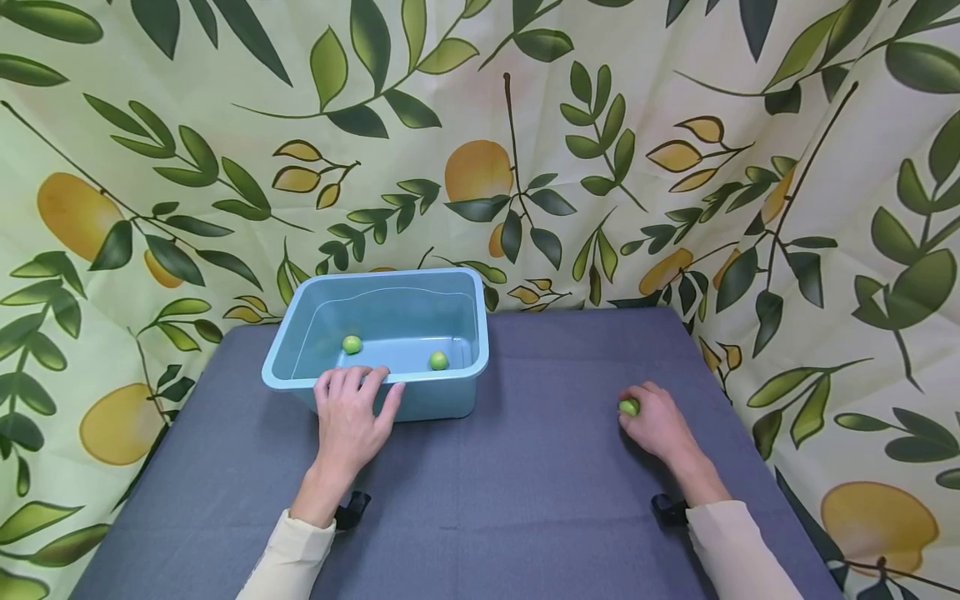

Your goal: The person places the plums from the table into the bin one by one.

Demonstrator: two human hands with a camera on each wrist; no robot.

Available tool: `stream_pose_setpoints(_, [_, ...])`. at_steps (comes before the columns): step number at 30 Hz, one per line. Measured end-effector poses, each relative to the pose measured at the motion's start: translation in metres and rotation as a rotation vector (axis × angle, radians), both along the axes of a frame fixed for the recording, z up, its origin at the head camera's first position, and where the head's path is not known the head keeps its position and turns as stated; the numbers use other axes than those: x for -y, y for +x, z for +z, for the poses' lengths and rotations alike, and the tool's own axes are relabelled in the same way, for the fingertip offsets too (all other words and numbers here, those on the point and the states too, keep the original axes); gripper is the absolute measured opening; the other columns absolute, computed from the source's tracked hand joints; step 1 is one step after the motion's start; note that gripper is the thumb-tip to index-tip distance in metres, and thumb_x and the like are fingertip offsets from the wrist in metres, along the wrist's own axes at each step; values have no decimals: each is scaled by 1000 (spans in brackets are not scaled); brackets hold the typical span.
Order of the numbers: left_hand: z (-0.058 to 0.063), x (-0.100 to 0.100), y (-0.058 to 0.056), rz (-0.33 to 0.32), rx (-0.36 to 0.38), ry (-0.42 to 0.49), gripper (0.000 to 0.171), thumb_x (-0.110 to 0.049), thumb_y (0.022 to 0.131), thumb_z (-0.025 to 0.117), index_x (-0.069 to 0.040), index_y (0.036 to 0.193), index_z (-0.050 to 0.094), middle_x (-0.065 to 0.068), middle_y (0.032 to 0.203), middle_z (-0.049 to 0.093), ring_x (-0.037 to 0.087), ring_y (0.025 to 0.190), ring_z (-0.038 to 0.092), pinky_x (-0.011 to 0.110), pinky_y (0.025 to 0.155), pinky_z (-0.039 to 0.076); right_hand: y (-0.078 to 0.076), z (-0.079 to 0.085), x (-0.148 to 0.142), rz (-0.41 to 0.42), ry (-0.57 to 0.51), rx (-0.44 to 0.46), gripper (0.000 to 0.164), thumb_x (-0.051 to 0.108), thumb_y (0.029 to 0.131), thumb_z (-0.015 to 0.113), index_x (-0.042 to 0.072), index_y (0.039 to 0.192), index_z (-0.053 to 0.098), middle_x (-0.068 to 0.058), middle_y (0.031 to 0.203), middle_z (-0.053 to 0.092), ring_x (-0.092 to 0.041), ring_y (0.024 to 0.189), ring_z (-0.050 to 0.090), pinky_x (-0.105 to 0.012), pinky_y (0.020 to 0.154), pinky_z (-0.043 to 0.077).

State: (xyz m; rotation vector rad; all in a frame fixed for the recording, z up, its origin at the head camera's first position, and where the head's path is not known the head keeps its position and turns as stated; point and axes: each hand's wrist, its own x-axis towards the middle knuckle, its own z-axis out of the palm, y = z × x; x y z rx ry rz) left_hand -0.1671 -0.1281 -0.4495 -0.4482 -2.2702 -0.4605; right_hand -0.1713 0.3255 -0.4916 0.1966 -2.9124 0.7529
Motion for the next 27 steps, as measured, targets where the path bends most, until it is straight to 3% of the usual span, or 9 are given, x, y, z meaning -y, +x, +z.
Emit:
stream_pose_setpoints(11, [0, 1, 0, 4, 22, -2, 42, -44, 104, 49, -9, 109, 71, 15, 100, 65, 37, 96, 57, 58, 97, 35, 1, 7, 9, -14, -162, 57, 24, 11, 93, 72, -3, 112, 71, -20, 109, 66, -35, 96, 64, -43, 76, 50])
stream_pose_setpoints(15, [0, 0, 1, 4, 19, -1, 41, -44, 104, 49, -9, 108, 71, 15, 100, 65, 37, 95, 57, 58, 97, 35, 0, 8, 12, -9, -198, 37, 23, 11, 92, 73, -1, 111, 72, -20, 110, 67, -35, 96, 66, -42, 78, 51])
stream_pose_setpoints(27, [0, 1, 0, 0, 6, 2, 44, -45, 104, 47, -9, 108, 72, 15, 99, 64, 38, 95, 56, 59, 96, 34, -2, 13, 24, -7, -300, 38, 28, 16, 94, 72, 0, 117, 71, -16, 114, 67, -29, 99, 66, -24, 79, 52])
